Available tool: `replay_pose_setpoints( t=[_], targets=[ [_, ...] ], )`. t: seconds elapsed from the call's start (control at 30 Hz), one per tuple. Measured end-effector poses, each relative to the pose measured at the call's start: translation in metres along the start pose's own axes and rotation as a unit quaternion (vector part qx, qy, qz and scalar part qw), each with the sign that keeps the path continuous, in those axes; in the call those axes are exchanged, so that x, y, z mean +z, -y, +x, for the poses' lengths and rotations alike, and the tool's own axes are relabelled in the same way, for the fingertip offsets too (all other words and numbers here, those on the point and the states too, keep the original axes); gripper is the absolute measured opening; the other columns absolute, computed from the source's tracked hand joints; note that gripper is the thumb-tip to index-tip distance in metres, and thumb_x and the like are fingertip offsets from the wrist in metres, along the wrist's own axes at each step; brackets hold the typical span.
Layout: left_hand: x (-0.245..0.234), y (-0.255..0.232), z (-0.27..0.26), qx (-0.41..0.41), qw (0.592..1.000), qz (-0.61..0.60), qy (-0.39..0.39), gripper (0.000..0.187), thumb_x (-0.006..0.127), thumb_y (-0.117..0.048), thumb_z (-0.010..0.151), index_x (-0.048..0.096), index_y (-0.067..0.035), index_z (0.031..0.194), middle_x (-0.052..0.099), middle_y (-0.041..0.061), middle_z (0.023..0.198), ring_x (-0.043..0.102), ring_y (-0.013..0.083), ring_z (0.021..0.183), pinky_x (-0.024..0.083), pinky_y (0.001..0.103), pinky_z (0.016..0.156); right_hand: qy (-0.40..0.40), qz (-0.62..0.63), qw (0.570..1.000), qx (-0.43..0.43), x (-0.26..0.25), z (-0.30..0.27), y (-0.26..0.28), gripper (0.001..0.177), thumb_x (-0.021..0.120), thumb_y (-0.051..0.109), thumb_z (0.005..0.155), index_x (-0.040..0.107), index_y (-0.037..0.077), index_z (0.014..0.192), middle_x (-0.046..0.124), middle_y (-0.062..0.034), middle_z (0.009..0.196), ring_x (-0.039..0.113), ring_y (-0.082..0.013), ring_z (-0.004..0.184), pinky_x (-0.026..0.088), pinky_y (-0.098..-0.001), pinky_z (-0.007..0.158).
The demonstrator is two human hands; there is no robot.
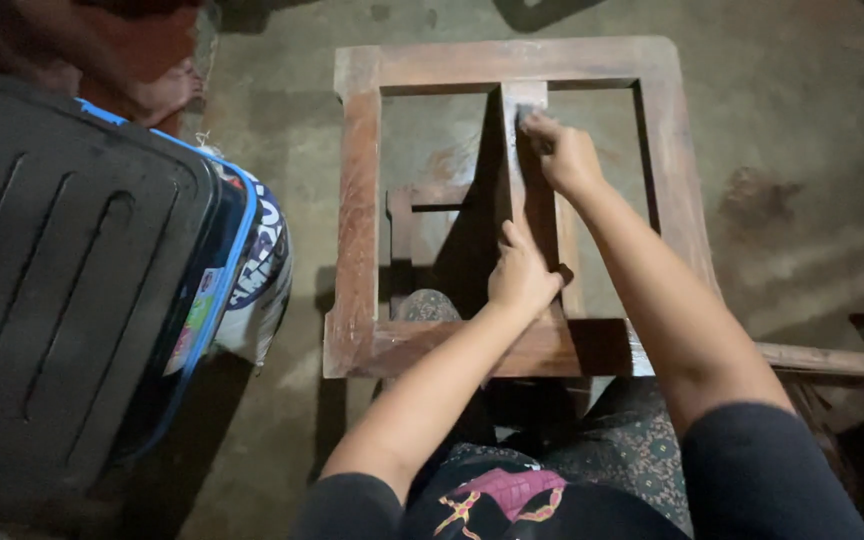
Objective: The person sands the surfaces of a wooden chair frame using a piece of sandpaper.
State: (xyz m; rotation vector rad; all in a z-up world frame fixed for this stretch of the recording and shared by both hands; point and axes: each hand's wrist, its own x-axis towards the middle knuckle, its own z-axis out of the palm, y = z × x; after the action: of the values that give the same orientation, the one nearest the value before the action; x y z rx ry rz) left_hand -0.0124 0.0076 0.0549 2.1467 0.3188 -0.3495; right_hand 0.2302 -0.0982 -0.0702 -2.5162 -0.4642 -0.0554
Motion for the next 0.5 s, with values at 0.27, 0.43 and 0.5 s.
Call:
replay_pose_setpoints(
  t=[0.27,0.43,0.5],
  targets=[
    [-0.005,0.046,0.069,0.227,0.918,-0.278,-0.168,0.106,0.09,-0.038,0.083,0.03,0.004,0.158,0.044,0.04,0.147,0.05,0.0601,0.136,0.047,0.061,0.115,-0.121,0.578,0.788,0.174,-0.083,-0.115,0.048,0.035,0.087,0.004,0.086,0.079,0.007,0.119,0.079,-0.01,0.101,0.08,-0.0225,0.089,0.069,-0.0362,0.078],
    [-0.021,0.008,0.075,0.226,0.918,-0.323,-0.044,0.052,0.096,-0.052,0.074,0.075,-0.012,0.099,0.06,-0.004,0.075,0.061,0.0096,0.074,0.047,0.025,0.068,-0.105,0.678,0.693,0.222,-0.092,-0.148,0.064,0.039,0.088,0.002,0.081,0.077,0.005,0.119,0.078,-0.0099,0.1,0.08,-0.0244,0.088,0.066,-0.0374,0.085],
    [-0.004,0.013,0.094,0.169,0.956,-0.24,0.01,0.077,0.104,-0.053,0.061,0.075,-0.02,0.123,0.081,0.002,0.114,0.077,0.0218,0.111,0.058,0.037,0.097,-0.087,0.664,0.709,0.219,-0.102,-0.165,0.074,0.03,0.084,0.004,0.087,0.074,0.005,0.116,0.078,-0.0081,0.097,0.079,-0.0221,0.084,0.066,-0.0343,0.079]
  ],
)
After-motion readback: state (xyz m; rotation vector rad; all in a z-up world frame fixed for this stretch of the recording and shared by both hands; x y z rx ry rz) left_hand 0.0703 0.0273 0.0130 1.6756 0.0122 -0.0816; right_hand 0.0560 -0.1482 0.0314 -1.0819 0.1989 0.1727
